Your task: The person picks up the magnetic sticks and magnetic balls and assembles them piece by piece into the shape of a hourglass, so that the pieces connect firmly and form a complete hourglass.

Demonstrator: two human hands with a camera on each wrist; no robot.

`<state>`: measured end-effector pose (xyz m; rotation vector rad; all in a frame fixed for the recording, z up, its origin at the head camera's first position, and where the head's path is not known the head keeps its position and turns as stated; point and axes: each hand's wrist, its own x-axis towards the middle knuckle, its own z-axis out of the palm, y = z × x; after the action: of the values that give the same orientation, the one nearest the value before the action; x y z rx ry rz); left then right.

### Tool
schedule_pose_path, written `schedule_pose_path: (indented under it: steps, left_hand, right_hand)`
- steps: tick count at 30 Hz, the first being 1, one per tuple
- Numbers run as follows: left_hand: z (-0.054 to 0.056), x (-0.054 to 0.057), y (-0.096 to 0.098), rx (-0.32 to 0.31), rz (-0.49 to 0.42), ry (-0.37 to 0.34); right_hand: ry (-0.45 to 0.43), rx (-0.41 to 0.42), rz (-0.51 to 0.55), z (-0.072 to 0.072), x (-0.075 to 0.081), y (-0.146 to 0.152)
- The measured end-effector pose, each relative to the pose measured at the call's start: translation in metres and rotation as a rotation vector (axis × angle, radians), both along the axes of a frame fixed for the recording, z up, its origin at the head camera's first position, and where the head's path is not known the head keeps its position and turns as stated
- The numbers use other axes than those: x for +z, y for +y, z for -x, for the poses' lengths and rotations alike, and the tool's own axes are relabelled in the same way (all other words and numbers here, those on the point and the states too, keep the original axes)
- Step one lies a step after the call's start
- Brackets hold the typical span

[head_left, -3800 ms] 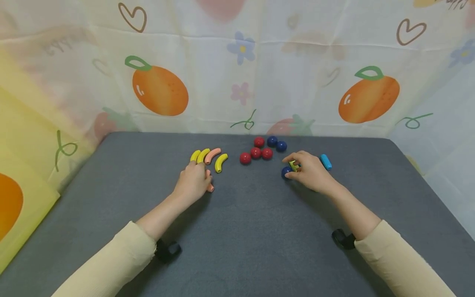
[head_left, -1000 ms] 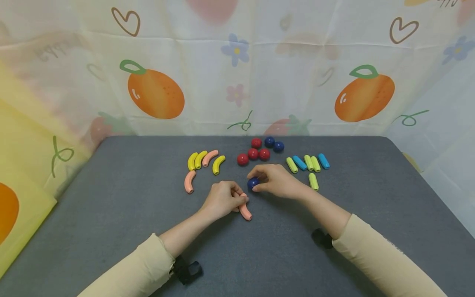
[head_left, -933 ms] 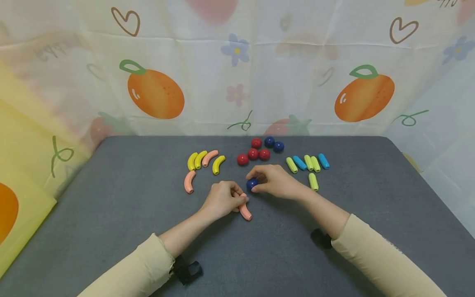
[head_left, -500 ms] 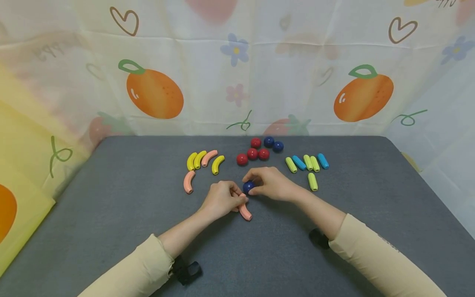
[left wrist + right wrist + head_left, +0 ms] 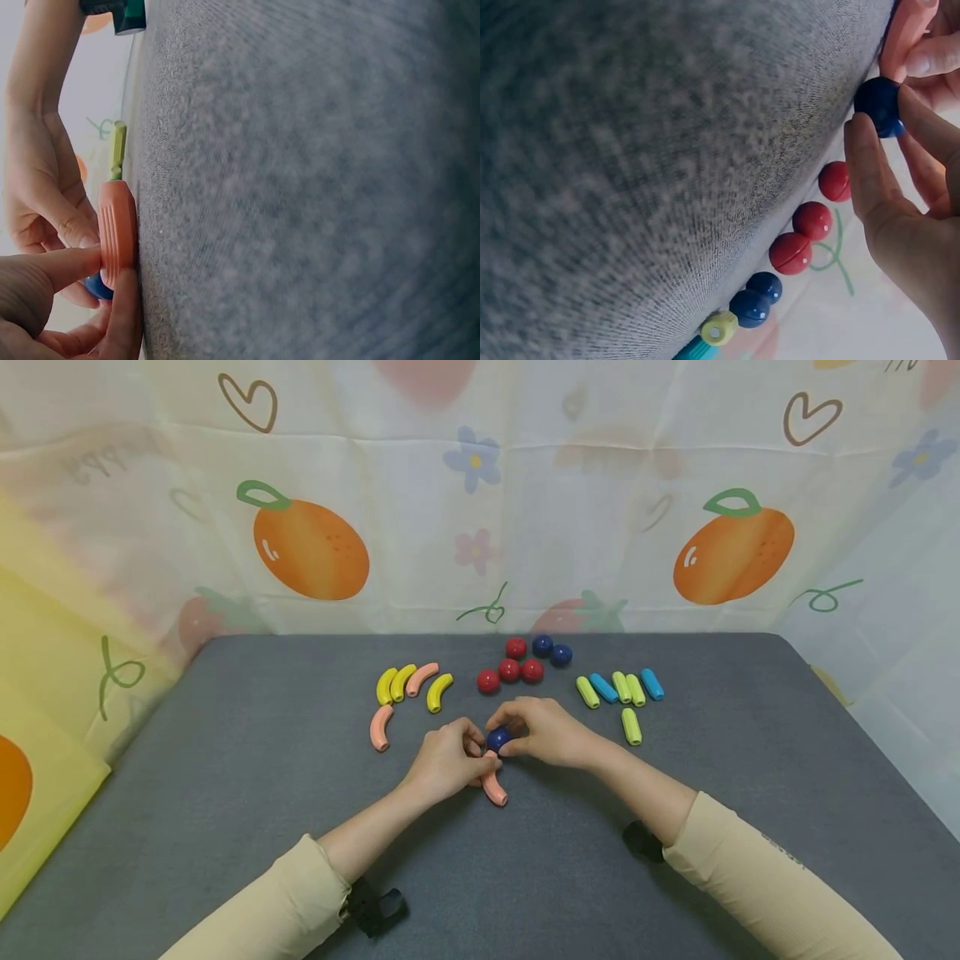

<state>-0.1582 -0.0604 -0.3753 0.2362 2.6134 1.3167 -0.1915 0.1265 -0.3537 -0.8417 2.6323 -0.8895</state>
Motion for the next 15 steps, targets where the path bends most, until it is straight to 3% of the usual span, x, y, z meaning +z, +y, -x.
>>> schedule_pose_path:
  steps: [5, 15]
  left_hand:
    - [0.0036, -0.0008, 0.0016, -0.015, 0.022, 0.081]
    - [0.0062, -0.0001, 0.0032, -0.05, -0.007, 0.05]
  right_hand:
    - [-0.017, -0.007, 0.013, -0.0002, 0.0003, 0.0003]
    - [-0.046, -0.032, 0.031, 0.0018, 0.0006, 0.0014]
